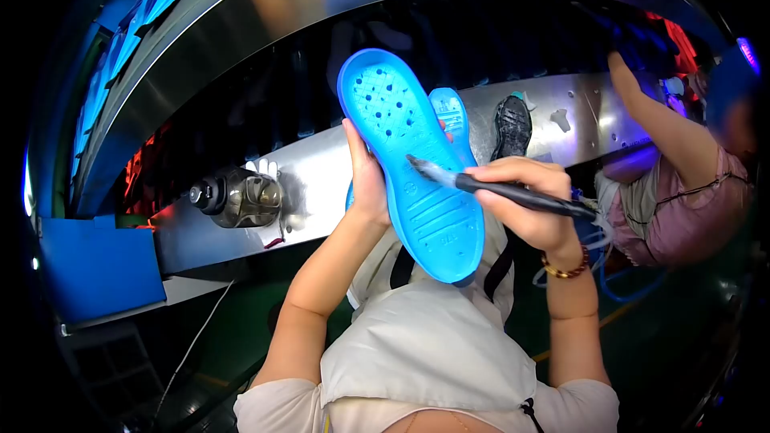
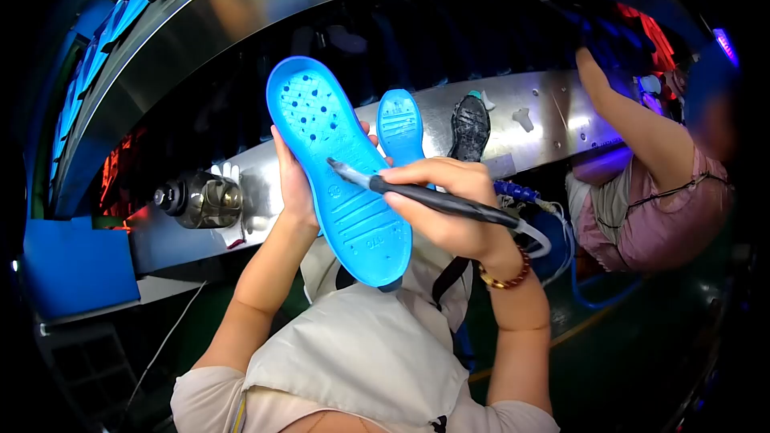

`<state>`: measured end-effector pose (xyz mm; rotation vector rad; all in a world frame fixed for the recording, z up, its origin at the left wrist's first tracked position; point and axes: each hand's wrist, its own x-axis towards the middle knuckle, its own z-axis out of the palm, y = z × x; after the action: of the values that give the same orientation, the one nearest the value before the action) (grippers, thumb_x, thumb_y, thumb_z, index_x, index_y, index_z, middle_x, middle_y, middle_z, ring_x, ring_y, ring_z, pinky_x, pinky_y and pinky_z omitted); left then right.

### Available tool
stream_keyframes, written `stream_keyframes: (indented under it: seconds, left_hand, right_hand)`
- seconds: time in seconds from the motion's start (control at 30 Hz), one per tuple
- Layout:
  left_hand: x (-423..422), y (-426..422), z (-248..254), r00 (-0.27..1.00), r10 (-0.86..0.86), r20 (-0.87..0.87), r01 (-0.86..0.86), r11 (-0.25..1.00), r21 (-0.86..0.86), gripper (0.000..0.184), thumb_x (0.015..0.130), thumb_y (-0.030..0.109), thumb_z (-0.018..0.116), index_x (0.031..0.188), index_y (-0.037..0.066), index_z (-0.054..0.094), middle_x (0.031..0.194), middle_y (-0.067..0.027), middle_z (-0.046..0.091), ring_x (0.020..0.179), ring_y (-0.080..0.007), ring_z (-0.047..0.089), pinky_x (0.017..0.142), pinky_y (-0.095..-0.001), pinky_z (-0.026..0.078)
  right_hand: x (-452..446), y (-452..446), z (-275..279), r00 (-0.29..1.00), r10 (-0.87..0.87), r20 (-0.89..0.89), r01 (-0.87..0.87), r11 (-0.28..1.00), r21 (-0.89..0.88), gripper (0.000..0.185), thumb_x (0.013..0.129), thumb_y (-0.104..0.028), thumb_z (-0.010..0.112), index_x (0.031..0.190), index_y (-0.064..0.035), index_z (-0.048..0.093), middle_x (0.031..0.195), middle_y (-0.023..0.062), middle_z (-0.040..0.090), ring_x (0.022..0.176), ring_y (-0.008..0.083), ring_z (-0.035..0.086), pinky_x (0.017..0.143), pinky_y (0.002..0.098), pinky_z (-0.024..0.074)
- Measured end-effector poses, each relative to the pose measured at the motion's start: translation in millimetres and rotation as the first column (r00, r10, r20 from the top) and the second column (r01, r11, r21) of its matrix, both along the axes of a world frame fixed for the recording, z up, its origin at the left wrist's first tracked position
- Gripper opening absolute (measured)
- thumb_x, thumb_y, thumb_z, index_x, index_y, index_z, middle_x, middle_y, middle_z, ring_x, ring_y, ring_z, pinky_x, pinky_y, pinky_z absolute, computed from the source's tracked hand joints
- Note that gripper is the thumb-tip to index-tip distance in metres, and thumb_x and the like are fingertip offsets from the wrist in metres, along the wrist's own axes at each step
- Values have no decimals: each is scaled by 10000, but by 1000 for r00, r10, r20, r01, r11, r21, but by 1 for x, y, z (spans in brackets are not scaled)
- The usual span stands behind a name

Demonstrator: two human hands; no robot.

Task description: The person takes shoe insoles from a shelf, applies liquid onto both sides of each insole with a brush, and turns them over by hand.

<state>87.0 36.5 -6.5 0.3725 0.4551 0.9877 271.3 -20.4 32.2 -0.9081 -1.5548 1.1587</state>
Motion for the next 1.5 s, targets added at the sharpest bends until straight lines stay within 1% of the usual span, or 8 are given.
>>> stream_keyframes:
  seconds: [0.1,0.17,0.27,0.43,0.67,0.8,1.1,1.5]
  left_hand:
    - [-4,11,12,997,76,-21,-73,992,100,900,749,745,177,1245,14,348,1121,-183,491,1025,-313,499,889,-514,395]
    - [-14,17,19,996,90,17,-91,994,60,904,751,743,170,1247,9,349,1138,-187,484,1032,-312,498,902,-512,386]
    - [-15,19,29,980,199,-26,-194,972,134,904,754,739,177,1259,7,342,1171,-188,468,1053,-316,490,905,-501,392]
    - [-20,32,46,994,96,48,-105,961,257,885,766,721,219,1280,6,312,1202,-192,448,1068,-323,479,919,-515,373]
    - [11,-24,55,975,171,139,-195,963,186,719,859,562,285,1282,-19,307,1214,-194,446,1058,-299,498,929,-419,381]
    - [-3,-19,39,981,178,76,-184,980,77,543,891,407,360,1231,-16,389,1142,-168,516,1001,-261,540,889,-380,417]
    - [-7,3,47,974,144,172,-156,986,61,501,864,385,428,1164,-15,472,1092,-167,557,958,-259,565,865,-379,434]
    - [-14,25,64,981,-91,173,105,991,-77,434,870,312,430,1104,-43,518,1040,-187,581,886,-278,600,831,-392,470]
  right_hand:
    - [-10,0,12,980,110,166,-163,923,350,192,647,-10,673,835,9,639,811,132,646,733,236,633,664,288,498]
    - [-3,-8,16,947,306,94,-319,920,226,210,616,-2,686,821,13,640,844,145,647,779,248,636,701,302,499]
    - [12,3,0,995,-29,100,15,991,134,207,615,31,684,816,14,635,866,166,642,811,255,632,733,316,500]
    - [8,-1,6,940,308,150,-337,909,245,176,639,12,690,808,-14,647,844,165,644,888,262,600,843,372,433]
    - [-10,-1,-17,783,-42,-621,-81,982,-169,218,760,23,579,974,57,563,960,185,609,928,213,585,860,306,445]
    - [-6,-9,5,965,186,-185,-176,982,71,171,729,60,593,899,47,606,922,162,627,853,186,610,773,287,481]
    - [4,7,13,929,100,-356,-119,992,-30,178,670,23,650,846,41,626,866,166,641,821,212,630,741,284,493]
    - [-4,2,39,904,409,122,-424,830,363,193,630,-29,712,807,-21,634,827,121,651,764,244,636,658,318,497]
